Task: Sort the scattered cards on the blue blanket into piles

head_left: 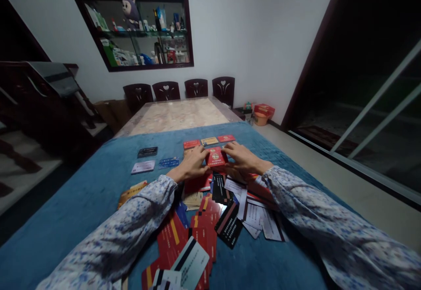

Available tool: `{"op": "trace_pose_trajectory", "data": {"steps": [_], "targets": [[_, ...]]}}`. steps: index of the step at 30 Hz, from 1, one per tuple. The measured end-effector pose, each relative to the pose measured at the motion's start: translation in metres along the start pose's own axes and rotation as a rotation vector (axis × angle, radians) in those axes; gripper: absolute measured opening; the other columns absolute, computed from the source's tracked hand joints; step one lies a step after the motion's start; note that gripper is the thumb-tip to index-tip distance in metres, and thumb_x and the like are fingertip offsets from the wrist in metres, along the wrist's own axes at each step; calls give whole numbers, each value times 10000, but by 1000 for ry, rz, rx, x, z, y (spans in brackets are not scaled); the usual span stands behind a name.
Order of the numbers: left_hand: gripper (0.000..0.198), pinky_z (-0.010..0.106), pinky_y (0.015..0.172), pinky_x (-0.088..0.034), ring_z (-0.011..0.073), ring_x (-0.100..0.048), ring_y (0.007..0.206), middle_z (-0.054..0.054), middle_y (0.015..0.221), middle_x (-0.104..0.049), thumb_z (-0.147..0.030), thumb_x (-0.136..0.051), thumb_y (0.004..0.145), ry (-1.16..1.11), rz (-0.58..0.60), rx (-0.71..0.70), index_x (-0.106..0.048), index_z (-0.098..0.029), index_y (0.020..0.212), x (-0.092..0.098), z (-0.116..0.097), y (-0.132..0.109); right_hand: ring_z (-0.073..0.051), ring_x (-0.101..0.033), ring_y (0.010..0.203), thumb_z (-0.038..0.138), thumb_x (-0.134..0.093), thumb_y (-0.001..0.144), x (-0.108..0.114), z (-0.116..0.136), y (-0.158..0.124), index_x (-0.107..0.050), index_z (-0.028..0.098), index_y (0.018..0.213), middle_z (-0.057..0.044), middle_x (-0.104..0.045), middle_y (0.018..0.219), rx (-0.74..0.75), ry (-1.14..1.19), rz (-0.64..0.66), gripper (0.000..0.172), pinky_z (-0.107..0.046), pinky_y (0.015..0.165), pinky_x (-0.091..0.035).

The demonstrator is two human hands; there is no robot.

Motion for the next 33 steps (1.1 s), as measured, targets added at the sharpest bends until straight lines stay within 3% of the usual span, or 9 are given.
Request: {"op": "trace_pose_trajectory", "data": {"steps": [4,11,22,25,33], "targets": [[349,466,981,-509,327,-573,1181,143,1228,-607,-302,-662,873,0,13,16,-654,-179,1200,-1,-1,14,-302,-507,1131,313,-734,879,-1,-17,3,-635,180,1309,-164,-590,1243,34,47,-12,461,-438,930,-479],[269,440,993,-505,319,-570,1172,128,1211,-611,-285,-692,829,-52,19,27,-686,-195,1082,-11,5,45,-288,-524,1128,192,-731,838,0,-43,11,-716,187,1077,-124,-606,1202,39,149,-40,240,-445,993,-454],[297,478,997,-474,340,-532,1205,139,1261,-594,-364,-647,875,-8,53,66,-684,-185,1109,-9,2,93,-286,-558,1059,165,-692,838,14,-80,24,-714,144,1116,-145,-625,1142,-79,107,10,280,-398,950,-461],[291,486,1014,-462,339,-513,1230,140,1280,-596,-360,-642,886,11,57,87,-685,-184,1114,-7,2,106,-284,-556,1068,149,-703,817,18,-90,29,-718,143,1042,-142,-624,1135,-87,75,17,226,-390,967,-451],[348,520,1019,-454,357,-471,1284,154,1346,-596,-363,-647,894,32,84,128,-681,-194,1196,-11,13,139,-279,-565,1059,168,-687,832,11,-121,51,-715,148,1014,-141,-628,1132,-152,-18,56,185,-361,938,-443]]}}
Point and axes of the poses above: each hand's wrist, its own y-axis towards the middle knuckle, its own x-axis out of the back of the hand, z = x × y, the point moved 5 cm from there along y, towards the middle knuckle
